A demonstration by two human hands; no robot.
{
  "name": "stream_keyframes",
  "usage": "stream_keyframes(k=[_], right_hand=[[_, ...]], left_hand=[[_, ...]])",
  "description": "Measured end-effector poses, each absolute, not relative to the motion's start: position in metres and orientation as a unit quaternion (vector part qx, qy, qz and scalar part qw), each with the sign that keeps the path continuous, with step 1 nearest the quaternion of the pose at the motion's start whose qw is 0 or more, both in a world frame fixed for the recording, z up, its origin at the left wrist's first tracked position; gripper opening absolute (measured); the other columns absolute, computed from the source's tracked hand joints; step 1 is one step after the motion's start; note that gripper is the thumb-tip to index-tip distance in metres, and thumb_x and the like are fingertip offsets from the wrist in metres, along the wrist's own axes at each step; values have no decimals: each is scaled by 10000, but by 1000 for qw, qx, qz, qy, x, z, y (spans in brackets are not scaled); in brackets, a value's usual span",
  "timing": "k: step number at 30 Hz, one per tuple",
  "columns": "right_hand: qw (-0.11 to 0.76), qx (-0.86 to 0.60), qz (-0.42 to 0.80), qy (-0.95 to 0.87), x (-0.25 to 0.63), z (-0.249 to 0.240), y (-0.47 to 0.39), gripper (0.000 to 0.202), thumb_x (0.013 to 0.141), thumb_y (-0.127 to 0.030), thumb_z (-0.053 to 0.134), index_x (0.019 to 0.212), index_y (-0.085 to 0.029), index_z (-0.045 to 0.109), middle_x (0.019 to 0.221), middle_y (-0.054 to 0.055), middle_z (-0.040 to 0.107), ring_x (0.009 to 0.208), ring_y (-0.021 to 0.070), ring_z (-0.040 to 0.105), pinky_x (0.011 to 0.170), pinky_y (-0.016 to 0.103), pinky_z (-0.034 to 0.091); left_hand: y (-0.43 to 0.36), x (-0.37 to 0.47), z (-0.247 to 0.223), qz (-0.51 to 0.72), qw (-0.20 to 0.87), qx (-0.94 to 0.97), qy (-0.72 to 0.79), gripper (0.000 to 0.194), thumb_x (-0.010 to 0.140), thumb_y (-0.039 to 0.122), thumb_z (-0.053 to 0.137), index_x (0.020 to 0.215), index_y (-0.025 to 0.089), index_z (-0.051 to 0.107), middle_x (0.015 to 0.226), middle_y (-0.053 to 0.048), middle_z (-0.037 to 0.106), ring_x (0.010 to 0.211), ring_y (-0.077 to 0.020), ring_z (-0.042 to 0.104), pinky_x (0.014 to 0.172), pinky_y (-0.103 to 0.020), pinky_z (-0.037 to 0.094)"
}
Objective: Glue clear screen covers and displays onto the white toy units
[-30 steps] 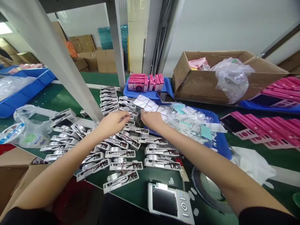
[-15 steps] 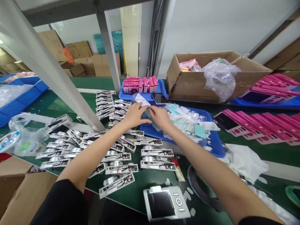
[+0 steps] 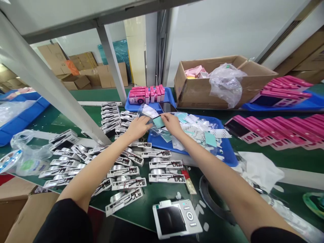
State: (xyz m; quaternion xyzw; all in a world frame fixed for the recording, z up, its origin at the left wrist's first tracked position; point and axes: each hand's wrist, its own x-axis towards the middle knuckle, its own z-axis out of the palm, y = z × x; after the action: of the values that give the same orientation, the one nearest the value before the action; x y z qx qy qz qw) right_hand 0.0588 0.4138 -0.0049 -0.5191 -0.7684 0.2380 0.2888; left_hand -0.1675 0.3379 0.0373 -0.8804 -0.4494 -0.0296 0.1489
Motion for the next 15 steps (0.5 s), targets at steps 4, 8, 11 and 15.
stream_keyframes(k=[4, 8, 11, 15], right_hand=[[285, -526, 249, -761, 51, -3, 427, 410, 1074, -458, 721, 1380, -187, 689, 1395, 115, 704, 1213, 254, 718, 1044, 489, 648], [287, -533, 251, -755, 42, -1, 432, 414, 1073, -458, 723, 1384, -187, 687, 1402, 116, 702, 1221, 257, 716, 1049, 493, 646], [294, -537, 251, -749, 38, -3, 432, 418, 1073, -459, 724, 1389, -187, 685, 1404, 116, 700, 1222, 258, 716, 1048, 494, 646], [306, -545, 250, -740, 36, -8, 430, 425, 1072, -460, 725, 1394, -186, 682, 1405, 117, 699, 1222, 259, 716, 1045, 494, 647]], left_hand=[[331, -180, 37, 3, 146, -885, -443, 433, 1065, 440, 739, 1414, 191, 672, 1433, -123, 697, 1233, -277, 725, 1039, -508, 657], [328, -187, 37, 10, 144, -881, -451, 431, 1068, 439, 735, 1420, 199, 672, 1458, -126, 688, 1254, -281, 718, 1058, -516, 650], [329, -189, 38, 13, 134, -880, -455, 431, 1068, 440, 735, 1418, 198, 673, 1453, -125, 690, 1251, -280, 719, 1057, -516, 651], [328, -192, 40, 14, 127, -878, -462, 430, 1069, 441, 733, 1420, 200, 672, 1454, -126, 690, 1250, -279, 719, 1057, -515, 651]])
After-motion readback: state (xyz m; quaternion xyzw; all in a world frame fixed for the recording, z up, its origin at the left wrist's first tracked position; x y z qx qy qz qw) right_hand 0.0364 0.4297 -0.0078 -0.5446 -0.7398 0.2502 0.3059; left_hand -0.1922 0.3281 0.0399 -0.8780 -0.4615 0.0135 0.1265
